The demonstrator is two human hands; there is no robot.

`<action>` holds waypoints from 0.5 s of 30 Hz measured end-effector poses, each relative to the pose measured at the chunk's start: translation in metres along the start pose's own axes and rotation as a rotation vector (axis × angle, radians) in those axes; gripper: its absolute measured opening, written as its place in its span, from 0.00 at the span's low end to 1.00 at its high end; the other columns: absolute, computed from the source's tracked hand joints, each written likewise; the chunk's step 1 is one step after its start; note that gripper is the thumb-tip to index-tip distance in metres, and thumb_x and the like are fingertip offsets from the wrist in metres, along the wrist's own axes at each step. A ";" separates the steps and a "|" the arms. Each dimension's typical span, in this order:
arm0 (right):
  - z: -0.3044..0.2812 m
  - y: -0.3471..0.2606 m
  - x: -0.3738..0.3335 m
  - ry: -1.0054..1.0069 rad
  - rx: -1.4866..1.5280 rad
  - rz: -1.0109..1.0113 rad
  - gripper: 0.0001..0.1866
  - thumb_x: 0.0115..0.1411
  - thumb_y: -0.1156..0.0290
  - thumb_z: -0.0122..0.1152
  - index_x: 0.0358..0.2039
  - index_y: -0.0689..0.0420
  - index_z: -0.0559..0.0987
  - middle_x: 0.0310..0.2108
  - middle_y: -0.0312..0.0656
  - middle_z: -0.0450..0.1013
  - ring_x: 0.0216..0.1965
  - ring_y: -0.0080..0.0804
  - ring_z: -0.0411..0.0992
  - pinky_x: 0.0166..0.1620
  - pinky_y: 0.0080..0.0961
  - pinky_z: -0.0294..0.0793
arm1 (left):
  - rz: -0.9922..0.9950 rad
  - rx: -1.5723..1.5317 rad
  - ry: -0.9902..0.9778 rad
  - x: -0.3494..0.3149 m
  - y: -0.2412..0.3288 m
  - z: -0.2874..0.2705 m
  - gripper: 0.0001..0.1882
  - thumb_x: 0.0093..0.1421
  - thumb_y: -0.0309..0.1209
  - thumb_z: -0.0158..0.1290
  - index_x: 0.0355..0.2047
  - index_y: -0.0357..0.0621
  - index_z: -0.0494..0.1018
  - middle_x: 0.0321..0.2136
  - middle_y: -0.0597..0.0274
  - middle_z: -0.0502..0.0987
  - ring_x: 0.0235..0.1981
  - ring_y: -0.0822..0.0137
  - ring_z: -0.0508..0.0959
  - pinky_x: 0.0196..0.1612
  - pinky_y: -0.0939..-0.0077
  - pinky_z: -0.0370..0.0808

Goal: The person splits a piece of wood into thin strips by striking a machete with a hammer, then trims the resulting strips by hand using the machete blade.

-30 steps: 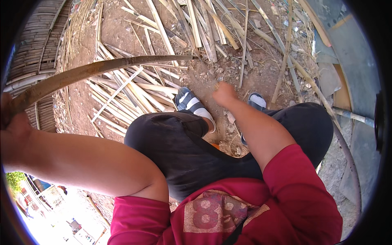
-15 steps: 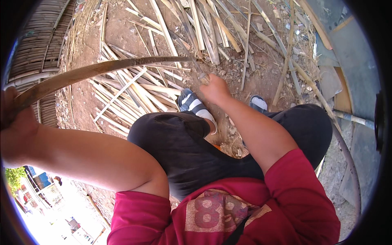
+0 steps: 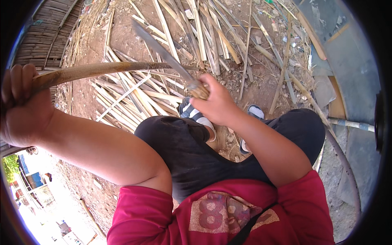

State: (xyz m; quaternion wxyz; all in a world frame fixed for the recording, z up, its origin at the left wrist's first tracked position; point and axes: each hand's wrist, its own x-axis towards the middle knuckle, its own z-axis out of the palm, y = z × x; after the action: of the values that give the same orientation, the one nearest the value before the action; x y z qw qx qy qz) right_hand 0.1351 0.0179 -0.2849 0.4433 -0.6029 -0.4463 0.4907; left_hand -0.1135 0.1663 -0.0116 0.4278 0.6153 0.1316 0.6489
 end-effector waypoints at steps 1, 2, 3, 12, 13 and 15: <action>-0.004 0.005 -0.002 -0.027 0.100 0.061 0.24 0.55 0.67 0.65 0.49 0.62 0.69 0.30 0.45 0.75 0.27 0.30 0.75 0.31 0.30 0.74 | -0.052 -0.052 -0.066 0.002 -0.001 0.000 0.17 0.57 0.37 0.52 0.17 0.49 0.58 0.15 0.66 0.55 0.16 0.69 0.55 0.24 0.72 0.52; -0.007 0.009 -0.004 -0.054 0.199 0.122 0.22 0.56 0.67 0.64 0.48 0.62 0.69 0.30 0.44 0.75 0.26 0.28 0.74 0.30 0.28 0.73 | -0.010 0.005 -0.005 0.001 -0.004 -0.001 0.17 0.57 0.37 0.52 0.17 0.50 0.58 0.16 0.66 0.54 0.16 0.70 0.54 0.24 0.72 0.51; -0.006 0.013 -0.004 -0.084 0.299 0.186 0.21 0.57 0.68 0.64 0.47 0.62 0.70 0.30 0.42 0.75 0.25 0.26 0.73 0.29 0.27 0.73 | 0.028 0.064 0.057 -0.005 -0.010 0.013 0.17 0.57 0.37 0.52 0.17 0.50 0.57 0.16 0.66 0.54 0.16 0.70 0.53 0.23 0.72 0.51; 0.007 0.030 0.014 -0.004 0.560 0.556 0.08 0.62 0.72 0.59 0.40 0.54 0.71 0.23 0.30 0.65 0.18 0.17 0.62 0.25 0.24 0.69 | -0.074 -0.181 -0.064 0.000 -0.007 0.007 0.14 0.58 0.39 0.50 0.20 0.51 0.60 0.17 0.67 0.56 0.17 0.73 0.54 0.23 0.75 0.52; 0.010 0.030 0.015 -0.008 0.605 0.606 0.07 0.62 0.72 0.59 0.39 0.53 0.71 0.23 0.29 0.65 0.17 0.17 0.61 0.25 0.24 0.68 | -0.086 -0.197 -0.066 0.000 -0.008 0.009 0.14 0.58 0.38 0.50 0.20 0.51 0.60 0.17 0.68 0.56 0.17 0.73 0.54 0.23 0.76 0.52; 0.011 0.024 0.017 -0.169 0.704 0.612 0.07 0.62 0.71 0.59 0.39 0.53 0.71 0.23 0.29 0.64 0.17 0.16 0.60 0.25 0.24 0.68 | -0.074 -0.185 -0.064 -0.001 -0.009 0.013 0.13 0.58 0.38 0.50 0.20 0.51 0.60 0.17 0.68 0.56 0.17 0.74 0.54 0.22 0.77 0.52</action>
State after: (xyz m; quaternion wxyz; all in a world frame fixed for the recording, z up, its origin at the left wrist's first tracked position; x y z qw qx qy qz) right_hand 0.1288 0.0301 -0.3126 0.4180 -0.4778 -0.0889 0.7675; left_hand -0.0982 0.1661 -0.0157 0.5103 0.5885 0.0800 0.6220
